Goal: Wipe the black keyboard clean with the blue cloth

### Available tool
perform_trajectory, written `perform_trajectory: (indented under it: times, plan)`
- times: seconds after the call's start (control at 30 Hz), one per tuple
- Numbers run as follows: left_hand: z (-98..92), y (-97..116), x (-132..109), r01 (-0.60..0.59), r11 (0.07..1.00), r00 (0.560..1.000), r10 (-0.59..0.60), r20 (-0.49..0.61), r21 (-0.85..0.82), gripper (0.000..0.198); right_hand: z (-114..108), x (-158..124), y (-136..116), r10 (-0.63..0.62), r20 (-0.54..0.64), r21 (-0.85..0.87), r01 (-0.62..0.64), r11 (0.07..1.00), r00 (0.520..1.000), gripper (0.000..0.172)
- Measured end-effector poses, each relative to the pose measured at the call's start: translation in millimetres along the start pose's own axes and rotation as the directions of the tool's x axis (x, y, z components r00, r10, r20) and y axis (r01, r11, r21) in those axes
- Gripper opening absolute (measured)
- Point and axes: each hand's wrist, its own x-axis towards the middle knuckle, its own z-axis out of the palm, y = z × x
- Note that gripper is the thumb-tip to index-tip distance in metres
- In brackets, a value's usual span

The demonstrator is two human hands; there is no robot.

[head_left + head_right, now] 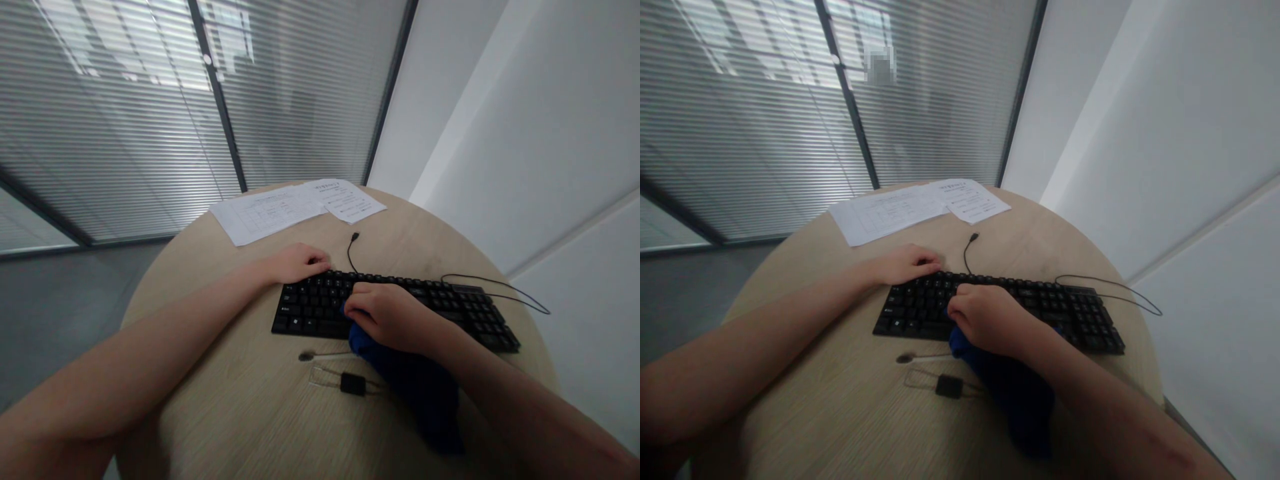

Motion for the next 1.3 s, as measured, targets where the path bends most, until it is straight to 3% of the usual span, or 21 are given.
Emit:
perform_trajectory:
  times: [1.3]
  plan:
    - [-0.7, 2.3, -0.4, 0.018, 1.0, 1.0, -0.018, 0.003, 0.006, 0.042, 0.0, -0.5, -3.0, -0.007, -0.01, -0.092, 0.006, 0.996, 1.0, 0.022]
